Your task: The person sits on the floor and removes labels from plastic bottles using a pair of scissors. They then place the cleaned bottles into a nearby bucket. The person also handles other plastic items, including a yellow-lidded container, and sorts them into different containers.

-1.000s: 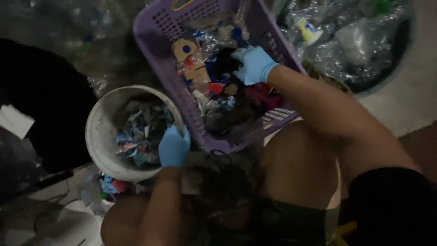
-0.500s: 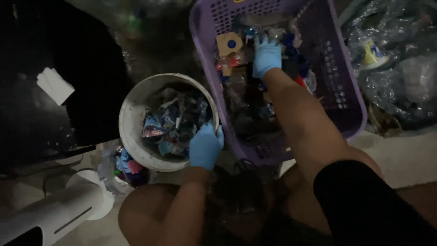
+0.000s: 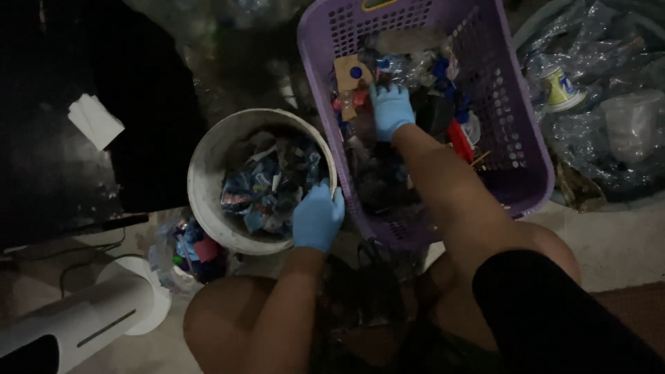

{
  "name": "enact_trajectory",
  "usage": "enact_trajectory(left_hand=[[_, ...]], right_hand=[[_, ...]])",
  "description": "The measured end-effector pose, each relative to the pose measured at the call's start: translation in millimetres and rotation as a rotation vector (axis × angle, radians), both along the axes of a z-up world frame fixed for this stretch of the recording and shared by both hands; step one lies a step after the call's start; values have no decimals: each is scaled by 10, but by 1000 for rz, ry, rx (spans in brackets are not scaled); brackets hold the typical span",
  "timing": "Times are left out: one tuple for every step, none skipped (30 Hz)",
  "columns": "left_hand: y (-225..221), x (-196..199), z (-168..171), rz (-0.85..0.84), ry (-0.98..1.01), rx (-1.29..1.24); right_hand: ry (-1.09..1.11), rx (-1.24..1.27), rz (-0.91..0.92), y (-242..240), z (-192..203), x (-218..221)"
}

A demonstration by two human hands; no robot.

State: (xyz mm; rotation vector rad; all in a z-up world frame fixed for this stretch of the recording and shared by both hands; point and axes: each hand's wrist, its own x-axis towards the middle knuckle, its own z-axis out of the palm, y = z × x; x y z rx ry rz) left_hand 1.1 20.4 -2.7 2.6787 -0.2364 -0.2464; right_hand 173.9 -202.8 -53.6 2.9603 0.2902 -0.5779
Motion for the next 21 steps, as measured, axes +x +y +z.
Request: enact_trajectory(left_hand=[[-3,5,-17,-4,-20,34],[-6,14,-33,-7,-39,67],[-6,13,-8,-3,-42,69],[-7,14,17,1,-9,35],[-12,18,39,3,24,-1],[0,21,21,5,22,0],[-7,25,0,17,16,13],[-15,27,-20,28,11,27],[-9,27,-23,27,10,24],[-3,21,-24,30,32,-6],[-2,31,-24,31,50,-37],[10,35,-26,28,46,-40],[12,35,-28,24,25,-9],[16,27,-25,20,4,23],[-8,29,47,21,-6,18],[-27,24,126,39,29,-7],[-35,21,209,59,61,-31],[-25,11,194,64,49,-34],[-14,-4,182,53,10,-32],[-6,-23,172,42,-30,-31],[8,-12,116,42,-44,-35]], right_hand=[[4,-43,-31,-3,-207,52],[8,-86,-62,-5,-413,109],[5,-84,-58,12,-527,115],[-29,-97,-75,29,-641,125],[-62,-111,-94,37,-755,134],[-65,-110,-92,81,-700,125],[-107,-117,-71,98,-640,114],[-149,-124,-50,115,-579,99],[-149,-126,-51,61,-766,122],[-134,-113,-44,7,-951,141],[-123,-101,-39,-59,-1124,177],[-127,-105,-42,-63,-944,44],[-79,-60,-43,-80,-758,-97],[-31,-14,-44,-91,-569,-247],[-40,-19,-42,-159,-586,-309],[12,163,-154,-224,-597,-376],[64,349,-262,-271,-606,-428],[53,347,-255,-272,-452,-483],[45,397,-324,-272,-298,-545],[38,447,-392,-274,-143,-616],[24,446,-389,-278,11,-671]])
